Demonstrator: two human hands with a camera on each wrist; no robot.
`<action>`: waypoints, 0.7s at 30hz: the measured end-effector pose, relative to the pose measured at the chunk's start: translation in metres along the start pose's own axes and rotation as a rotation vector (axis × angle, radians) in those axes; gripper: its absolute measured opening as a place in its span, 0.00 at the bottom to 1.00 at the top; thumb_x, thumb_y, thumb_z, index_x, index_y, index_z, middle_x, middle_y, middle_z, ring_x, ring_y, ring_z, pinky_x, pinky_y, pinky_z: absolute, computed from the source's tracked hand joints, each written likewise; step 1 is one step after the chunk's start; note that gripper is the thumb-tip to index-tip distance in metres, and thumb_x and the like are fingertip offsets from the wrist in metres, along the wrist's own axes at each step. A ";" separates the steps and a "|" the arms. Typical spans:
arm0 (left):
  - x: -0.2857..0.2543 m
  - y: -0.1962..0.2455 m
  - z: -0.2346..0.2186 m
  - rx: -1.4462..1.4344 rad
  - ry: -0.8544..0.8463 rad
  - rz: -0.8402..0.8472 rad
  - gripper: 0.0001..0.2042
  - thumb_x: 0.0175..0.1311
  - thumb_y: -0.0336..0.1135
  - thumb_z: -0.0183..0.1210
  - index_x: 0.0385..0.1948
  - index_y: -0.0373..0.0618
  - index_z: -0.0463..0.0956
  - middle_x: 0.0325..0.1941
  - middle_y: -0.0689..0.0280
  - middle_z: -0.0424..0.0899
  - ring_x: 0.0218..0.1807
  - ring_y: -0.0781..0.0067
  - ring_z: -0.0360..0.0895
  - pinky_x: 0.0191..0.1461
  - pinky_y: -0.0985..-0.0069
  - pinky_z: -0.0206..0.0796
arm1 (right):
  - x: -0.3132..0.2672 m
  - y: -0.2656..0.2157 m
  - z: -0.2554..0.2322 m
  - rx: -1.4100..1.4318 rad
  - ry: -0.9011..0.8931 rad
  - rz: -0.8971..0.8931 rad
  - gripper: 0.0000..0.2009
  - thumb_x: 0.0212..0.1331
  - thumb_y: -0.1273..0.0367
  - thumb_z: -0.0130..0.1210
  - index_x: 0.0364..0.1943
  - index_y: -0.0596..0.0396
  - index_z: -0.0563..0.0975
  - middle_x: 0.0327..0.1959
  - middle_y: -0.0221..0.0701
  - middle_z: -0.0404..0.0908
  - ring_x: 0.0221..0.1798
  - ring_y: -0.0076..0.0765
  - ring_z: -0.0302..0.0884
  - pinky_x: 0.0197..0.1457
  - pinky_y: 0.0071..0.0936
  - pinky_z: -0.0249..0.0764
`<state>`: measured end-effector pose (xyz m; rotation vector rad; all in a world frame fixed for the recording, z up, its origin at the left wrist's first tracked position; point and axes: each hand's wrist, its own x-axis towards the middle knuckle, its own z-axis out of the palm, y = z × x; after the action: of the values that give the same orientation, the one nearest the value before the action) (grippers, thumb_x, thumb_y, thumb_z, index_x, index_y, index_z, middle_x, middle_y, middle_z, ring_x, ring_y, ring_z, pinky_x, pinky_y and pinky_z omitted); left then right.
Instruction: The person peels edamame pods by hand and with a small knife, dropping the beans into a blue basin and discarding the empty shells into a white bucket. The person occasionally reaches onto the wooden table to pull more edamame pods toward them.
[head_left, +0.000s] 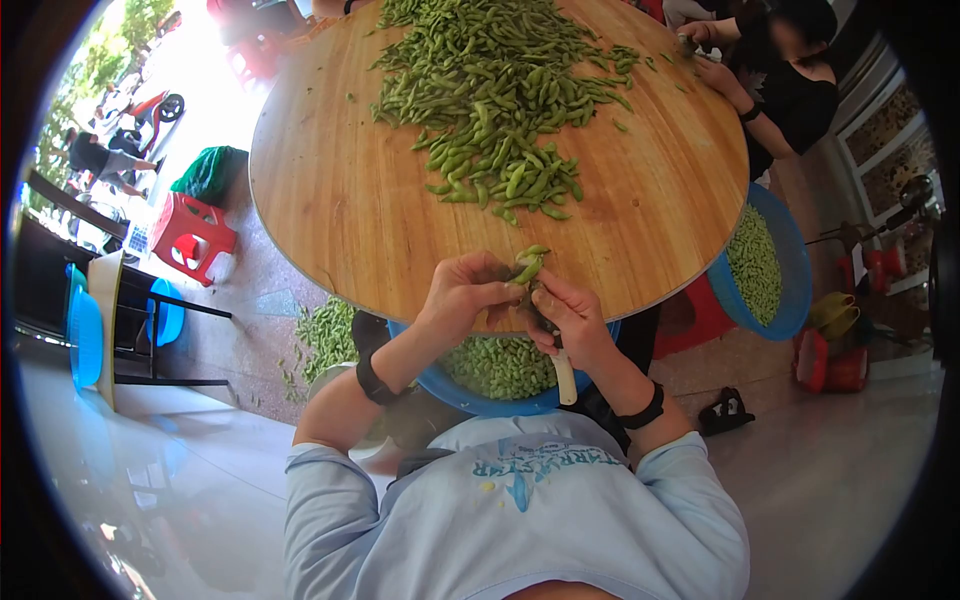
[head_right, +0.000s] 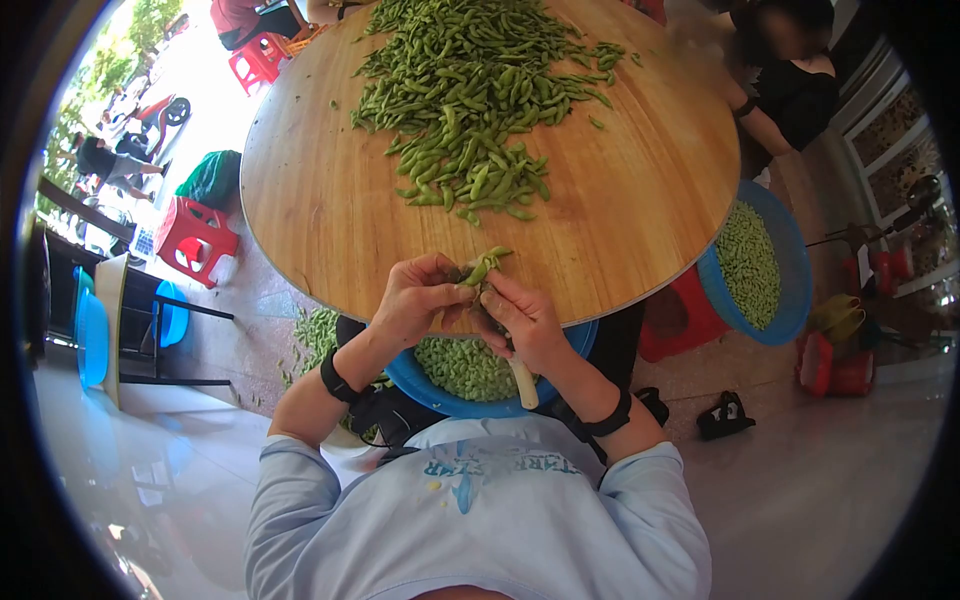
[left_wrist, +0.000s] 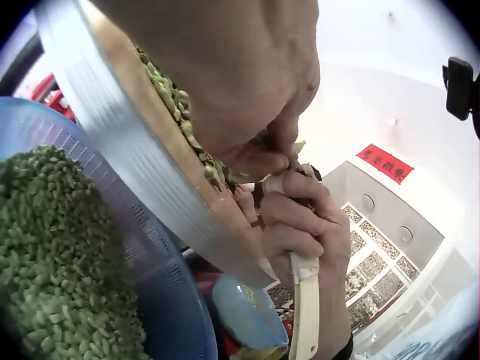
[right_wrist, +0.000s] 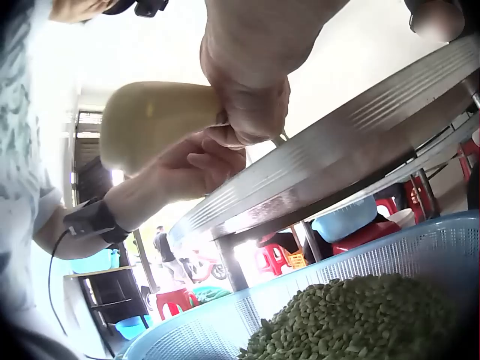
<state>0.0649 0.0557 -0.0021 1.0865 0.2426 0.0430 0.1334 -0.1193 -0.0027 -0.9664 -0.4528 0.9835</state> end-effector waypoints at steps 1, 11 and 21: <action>0.000 -0.001 -0.001 0.005 -0.006 0.005 0.04 0.54 0.22 0.61 0.29 0.34 0.75 0.26 0.61 0.79 0.20 0.76 0.74 0.17 0.82 0.59 | -0.002 0.001 0.000 -0.073 0.013 -0.034 0.16 0.69 0.69 0.42 0.58 0.57 0.67 0.20 0.26 0.66 0.17 0.17 0.61 0.17 0.13 0.58; -0.003 0.002 0.002 -0.206 -0.293 -0.180 0.04 0.56 0.24 0.59 0.32 0.39 0.74 0.26 0.62 0.78 0.19 0.75 0.73 0.17 0.80 0.60 | -0.015 -0.018 -0.007 0.311 -0.048 0.180 0.09 0.67 0.69 0.46 0.46 0.56 0.74 0.22 0.32 0.71 0.15 0.19 0.62 0.14 0.14 0.57; -0.033 0.022 0.026 1.499 -0.086 0.777 0.11 0.49 0.28 0.63 0.35 0.36 0.75 0.24 0.56 0.78 0.24 0.54 0.76 0.26 0.71 0.67 | -0.017 -0.009 -0.010 0.453 -0.058 0.305 0.10 0.67 0.67 0.45 0.46 0.52 0.74 0.25 0.34 0.71 0.15 0.18 0.60 0.13 0.13 0.55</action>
<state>0.0401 0.0379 0.0343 2.6175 -0.3316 0.5794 0.1368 -0.1402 0.0011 -0.6050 -0.1169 1.3233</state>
